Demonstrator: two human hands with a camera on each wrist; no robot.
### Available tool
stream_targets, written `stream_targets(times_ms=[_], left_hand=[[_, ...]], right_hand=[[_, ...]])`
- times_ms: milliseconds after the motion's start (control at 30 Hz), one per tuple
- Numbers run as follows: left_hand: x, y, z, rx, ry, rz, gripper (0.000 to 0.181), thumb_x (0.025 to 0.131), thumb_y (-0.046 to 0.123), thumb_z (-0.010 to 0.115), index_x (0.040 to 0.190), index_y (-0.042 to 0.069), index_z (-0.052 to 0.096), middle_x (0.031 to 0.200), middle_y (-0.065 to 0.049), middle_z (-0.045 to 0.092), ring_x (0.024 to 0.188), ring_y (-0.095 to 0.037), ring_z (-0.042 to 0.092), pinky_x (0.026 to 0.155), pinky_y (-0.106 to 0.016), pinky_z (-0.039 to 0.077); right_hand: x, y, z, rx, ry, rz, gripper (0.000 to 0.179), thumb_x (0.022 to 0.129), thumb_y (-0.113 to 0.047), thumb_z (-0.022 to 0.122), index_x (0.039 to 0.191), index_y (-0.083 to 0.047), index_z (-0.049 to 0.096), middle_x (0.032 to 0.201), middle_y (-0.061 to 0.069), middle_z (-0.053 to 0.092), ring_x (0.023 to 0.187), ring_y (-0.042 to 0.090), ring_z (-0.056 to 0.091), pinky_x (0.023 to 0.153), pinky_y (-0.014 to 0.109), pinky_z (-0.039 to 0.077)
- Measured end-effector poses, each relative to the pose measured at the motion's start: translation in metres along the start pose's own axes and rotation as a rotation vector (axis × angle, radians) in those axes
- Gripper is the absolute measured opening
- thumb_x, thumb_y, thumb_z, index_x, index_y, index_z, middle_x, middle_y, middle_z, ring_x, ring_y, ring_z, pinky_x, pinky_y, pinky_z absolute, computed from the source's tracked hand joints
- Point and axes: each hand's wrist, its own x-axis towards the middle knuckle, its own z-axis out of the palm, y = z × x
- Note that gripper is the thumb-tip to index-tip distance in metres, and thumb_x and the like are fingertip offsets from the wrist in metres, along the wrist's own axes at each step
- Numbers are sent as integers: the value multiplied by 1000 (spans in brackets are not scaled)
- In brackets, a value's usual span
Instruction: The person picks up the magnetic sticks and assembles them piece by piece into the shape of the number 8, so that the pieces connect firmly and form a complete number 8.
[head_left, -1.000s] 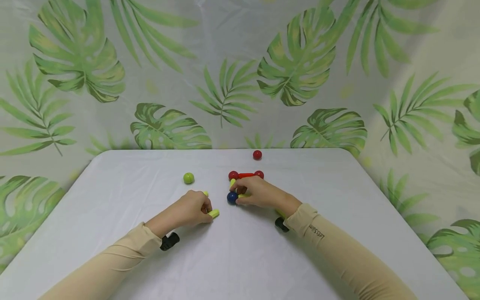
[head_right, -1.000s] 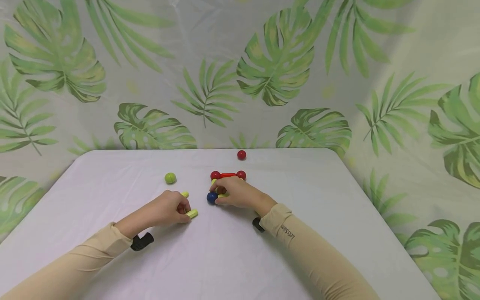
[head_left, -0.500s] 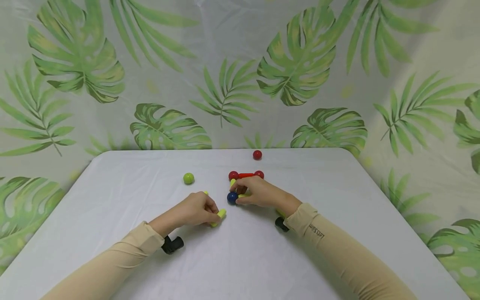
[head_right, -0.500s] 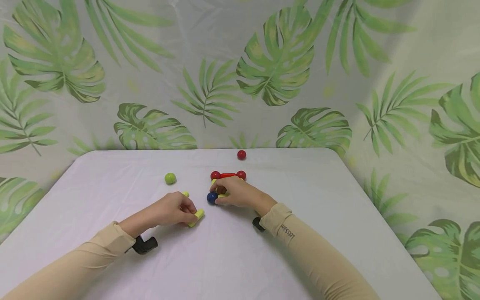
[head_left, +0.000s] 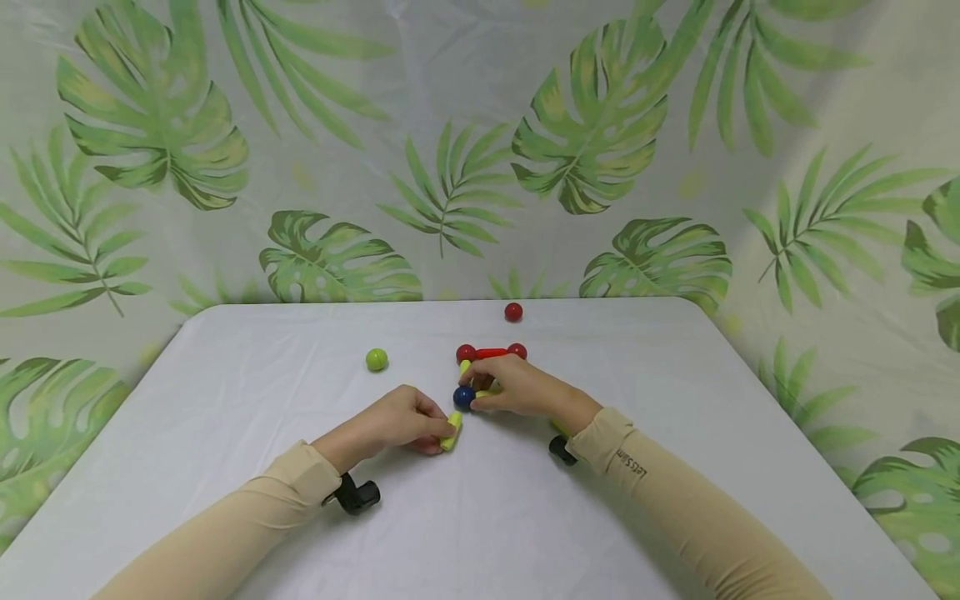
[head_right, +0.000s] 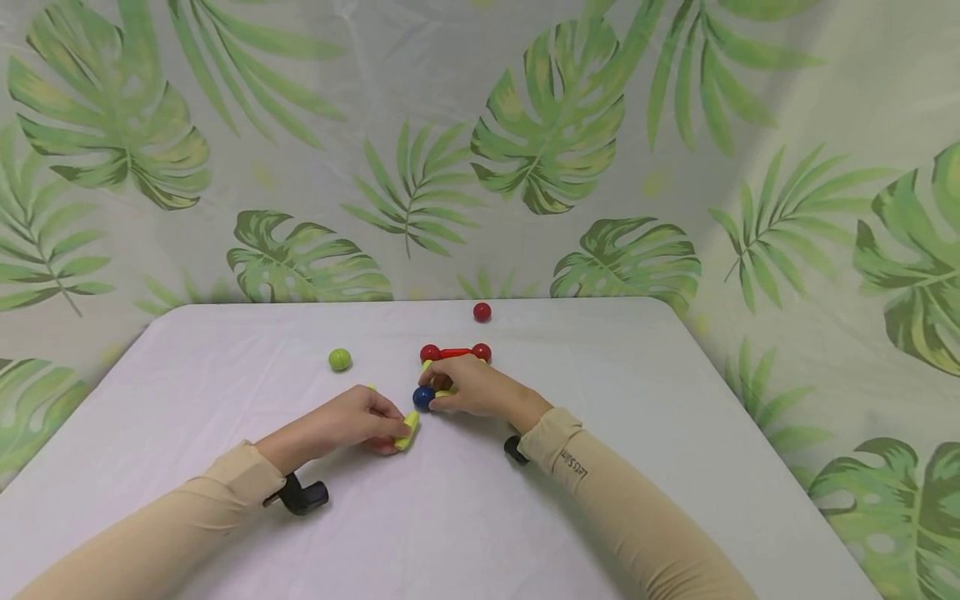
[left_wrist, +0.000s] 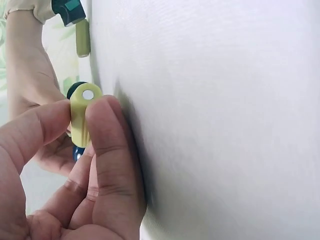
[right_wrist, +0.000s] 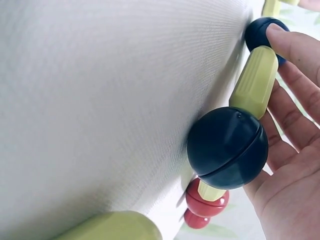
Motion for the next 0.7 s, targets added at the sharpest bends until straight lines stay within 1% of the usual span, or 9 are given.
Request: stream_targets(times_ms=[167,533,700], left_hand=[[4,0,2,-76,-16,-17,17,95,18,81,100,2,82,80,1,76,66,-5,69,72,-20,60],[11,0,6,-167,-8,-34,20,99,16,79,105,-3,81,85,-4,77,68,-6,71,71,-19,61],[13,0,8,-199,-5,-53,20,99,17,79,106,-2,81,85,-4,77,67,-6,72,70,-18,60]], right_hand=[[-1,-1,0,10,-4,9,34,97,-18,82,128,-10,73,118,3,78,111,17,72,103,36,58],[-1,-4,-1,29,-7,10,34,96,-18,82,128,-10,73,118,3,77,111,17,72,103,36,59],[-2,-3,0,27,-4,23,34,96,-17,83,128,-11,73,117,2,77,110,16,72,103,35,58]])
